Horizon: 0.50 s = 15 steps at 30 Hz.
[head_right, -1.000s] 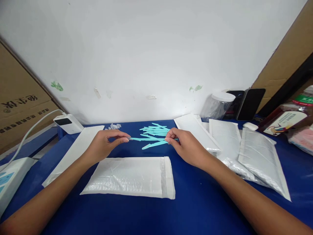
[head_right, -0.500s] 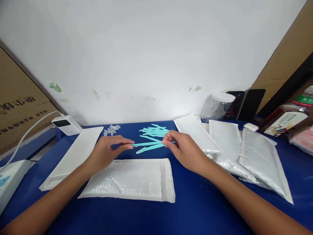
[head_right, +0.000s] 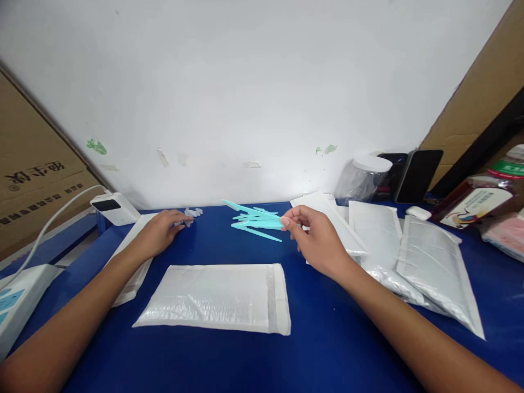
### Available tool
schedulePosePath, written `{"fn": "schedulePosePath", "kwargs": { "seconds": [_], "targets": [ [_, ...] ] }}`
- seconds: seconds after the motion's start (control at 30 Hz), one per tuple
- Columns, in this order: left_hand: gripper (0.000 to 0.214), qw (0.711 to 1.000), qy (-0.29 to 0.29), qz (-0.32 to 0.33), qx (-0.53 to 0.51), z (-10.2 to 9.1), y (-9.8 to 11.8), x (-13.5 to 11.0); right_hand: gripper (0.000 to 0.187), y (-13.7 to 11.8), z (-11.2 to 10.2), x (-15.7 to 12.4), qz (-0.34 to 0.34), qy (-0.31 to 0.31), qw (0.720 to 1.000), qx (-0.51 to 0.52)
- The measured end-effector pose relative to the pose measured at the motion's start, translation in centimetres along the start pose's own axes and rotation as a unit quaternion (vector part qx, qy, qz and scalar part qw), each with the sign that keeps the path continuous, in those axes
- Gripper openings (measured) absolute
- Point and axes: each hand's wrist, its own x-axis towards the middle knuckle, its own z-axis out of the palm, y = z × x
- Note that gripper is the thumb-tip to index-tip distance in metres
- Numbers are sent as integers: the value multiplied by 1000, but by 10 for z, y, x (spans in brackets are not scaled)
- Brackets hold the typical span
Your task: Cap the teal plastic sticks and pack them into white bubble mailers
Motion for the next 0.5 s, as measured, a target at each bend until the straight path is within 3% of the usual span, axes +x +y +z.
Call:
{"fn": "schedulePosePath", "kwargs": {
  "seconds": [0.2, 0.5],
  "targets": [
    [21, 1000, -31, 3, -1, 3, 7, -1, 43, 1, 3, -2, -9, -9, 1000, 11],
    [33, 998, -50, 18, -31, 5, 47, -5, 45, 4, 5, -2, -8, -23, 1000, 15]
  ]
}}
